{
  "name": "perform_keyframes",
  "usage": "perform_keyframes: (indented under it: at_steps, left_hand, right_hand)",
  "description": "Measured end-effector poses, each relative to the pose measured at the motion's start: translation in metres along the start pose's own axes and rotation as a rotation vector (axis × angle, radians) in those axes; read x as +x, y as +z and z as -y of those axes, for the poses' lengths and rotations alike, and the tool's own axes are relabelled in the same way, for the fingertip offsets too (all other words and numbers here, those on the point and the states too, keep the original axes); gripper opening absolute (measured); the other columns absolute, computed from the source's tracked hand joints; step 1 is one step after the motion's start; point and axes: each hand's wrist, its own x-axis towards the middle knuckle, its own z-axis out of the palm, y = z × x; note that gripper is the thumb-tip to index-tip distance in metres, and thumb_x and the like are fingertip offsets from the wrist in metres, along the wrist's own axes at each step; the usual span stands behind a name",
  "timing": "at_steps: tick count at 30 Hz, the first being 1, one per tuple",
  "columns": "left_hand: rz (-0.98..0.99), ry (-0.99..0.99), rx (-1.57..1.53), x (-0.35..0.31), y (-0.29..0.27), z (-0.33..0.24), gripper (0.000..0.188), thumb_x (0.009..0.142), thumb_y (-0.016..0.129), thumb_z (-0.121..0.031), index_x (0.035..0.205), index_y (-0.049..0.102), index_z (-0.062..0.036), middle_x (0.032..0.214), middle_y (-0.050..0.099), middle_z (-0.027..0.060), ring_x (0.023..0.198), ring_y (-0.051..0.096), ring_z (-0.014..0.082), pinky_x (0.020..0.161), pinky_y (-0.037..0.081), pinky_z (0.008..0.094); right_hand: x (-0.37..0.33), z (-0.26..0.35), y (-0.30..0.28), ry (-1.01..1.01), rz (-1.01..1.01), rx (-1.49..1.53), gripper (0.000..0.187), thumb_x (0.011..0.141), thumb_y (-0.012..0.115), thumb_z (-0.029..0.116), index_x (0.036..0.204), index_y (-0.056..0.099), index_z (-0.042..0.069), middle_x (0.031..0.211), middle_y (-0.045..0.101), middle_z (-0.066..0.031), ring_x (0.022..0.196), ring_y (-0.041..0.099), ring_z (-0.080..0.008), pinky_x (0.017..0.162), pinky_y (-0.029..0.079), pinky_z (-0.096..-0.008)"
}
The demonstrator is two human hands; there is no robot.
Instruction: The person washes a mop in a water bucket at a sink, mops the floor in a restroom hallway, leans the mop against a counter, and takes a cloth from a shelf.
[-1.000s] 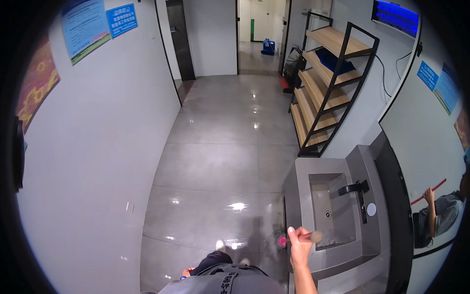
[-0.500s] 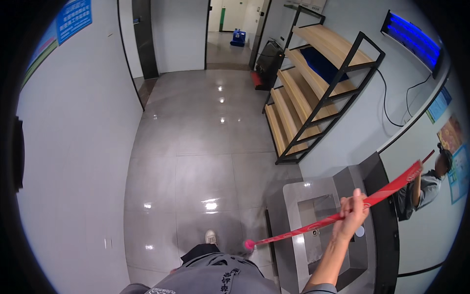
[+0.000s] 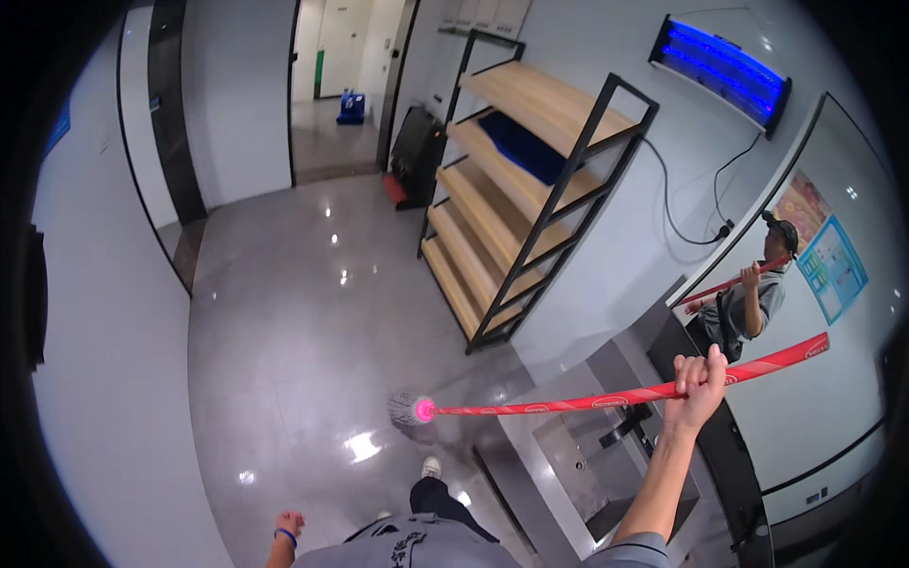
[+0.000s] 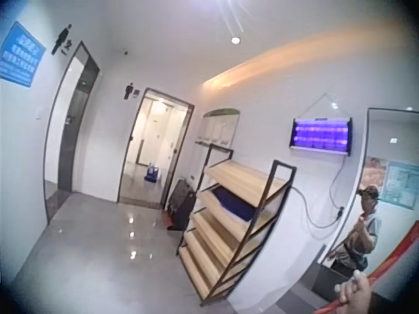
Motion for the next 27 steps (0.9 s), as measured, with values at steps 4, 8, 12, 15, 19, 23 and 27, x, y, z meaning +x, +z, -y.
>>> perform_keyframes:
  at_steps: [4, 8, 12, 15, 19, 23, 27]
  left_hand:
    - [0.091, -0.240, -0.146, 0.022, 0.034, 0.059, 0.011, 0.086, 0.055, -0.011, 0.081, 0.059, -0.0022, 0.075, 0.067, 0.0130, 0.061, 0.064, 0.0208, 0.053, 0.052, 0.0323]
    - [0.223, -0.212, 0.136, 0.020, 0.096, -0.002, 0.018, 0.085, 0.054, -0.021, 0.082, 0.061, -0.0050, 0.076, 0.067, 0.0112, 0.064, 0.064, 0.0197, 0.057, 0.052, 0.0328]
    - [0.278, -0.119, 0.259, 0.040, 0.148, -0.102, 0.025, 0.085, 0.052, -0.030, 0.084, 0.063, -0.0078, 0.078, 0.067, 0.0095, 0.067, 0.063, 0.0186, 0.060, 0.051, 0.0333]
    - [0.282, -0.075, 0.307, 0.062, 0.178, -0.166, 0.031, 0.084, 0.051, -0.037, 0.085, 0.065, -0.0099, 0.079, 0.067, 0.0082, 0.070, 0.063, 0.0178, 0.063, 0.051, 0.0336]
    - [0.254, -0.021, 0.378, 0.103, 0.203, -0.219, 0.038, 0.083, 0.050, -0.047, 0.087, 0.067, -0.0127, 0.080, 0.067, 0.0065, 0.073, 0.062, 0.0168, 0.067, 0.051, 0.0341]
    - [0.244, 0.065, 0.492, 0.172, 0.214, -0.203, 0.046, 0.083, 0.048, -0.056, 0.088, 0.069, -0.0155, 0.081, 0.067, 0.0047, 0.076, 0.062, 0.0157, 0.071, 0.051, 0.0345]
    - [0.309, 0.140, 0.191, 0.144, 0.272, -0.376, 0.027, 0.087, 0.063, -0.032, 0.089, 0.068, -0.0053, 0.082, 0.063, 0.0084, 0.074, 0.058, 0.0176, 0.067, 0.049, 0.0315]
  right_hand:
    - [0.036, -0.040, 0.023, -0.052, 0.047, 0.056, 0.038, 0.094, 0.050, 0.015, 0.061, 0.031, 0.017, 0.042, 0.024, 0.0040, 0.036, 0.023, -0.0087, 0.056, 0.035, -0.0266]
    - [0.073, -0.109, 0.022, -0.059, -0.002, -0.067, 0.038, 0.091, 0.053, 0.011, 0.059, 0.033, 0.016, 0.044, 0.027, 0.0049, 0.035, 0.026, -0.0071, 0.051, 0.037, -0.0278]
    - [0.137, -0.232, -0.008, 0.077, -0.231, -0.130, 0.036, 0.084, 0.060, 0.005, 0.059, 0.037, 0.015, 0.047, 0.033, 0.0052, 0.035, 0.031, -0.0074, 0.035, 0.025, -0.0229]
    - [0.182, -0.326, -0.056, 0.229, -0.323, -0.323, 0.033, 0.083, 0.063, 0.010, 0.060, 0.041, 0.014, 0.049, 0.039, 0.0023, 0.040, 0.037, -0.0105, 0.041, 0.032, -0.0268]
    - [0.229, -0.422, -0.133, 0.425, -0.336, -0.626, 0.029, 0.080, 0.067, 0.013, 0.060, 0.046, 0.013, 0.053, 0.048, -0.0010, 0.048, 0.046, -0.0127, 0.048, 0.037, -0.0305]
    - [0.285, -0.467, -0.195, 0.339, -0.414, -0.744, 0.020, 0.078, 0.069, 0.015, 0.069, 0.053, 0.008, 0.060, 0.053, -0.0020, 0.052, 0.049, -0.0128, 0.051, 0.038, -0.0308]
    - [0.298, -0.475, -0.244, 0.466, -0.474, -0.949, 0.019, 0.077, 0.070, 0.014, 0.085, 0.055, 0.005, 0.074, 0.058, -0.0051, 0.061, 0.053, -0.0158, 0.056, 0.042, -0.0312]
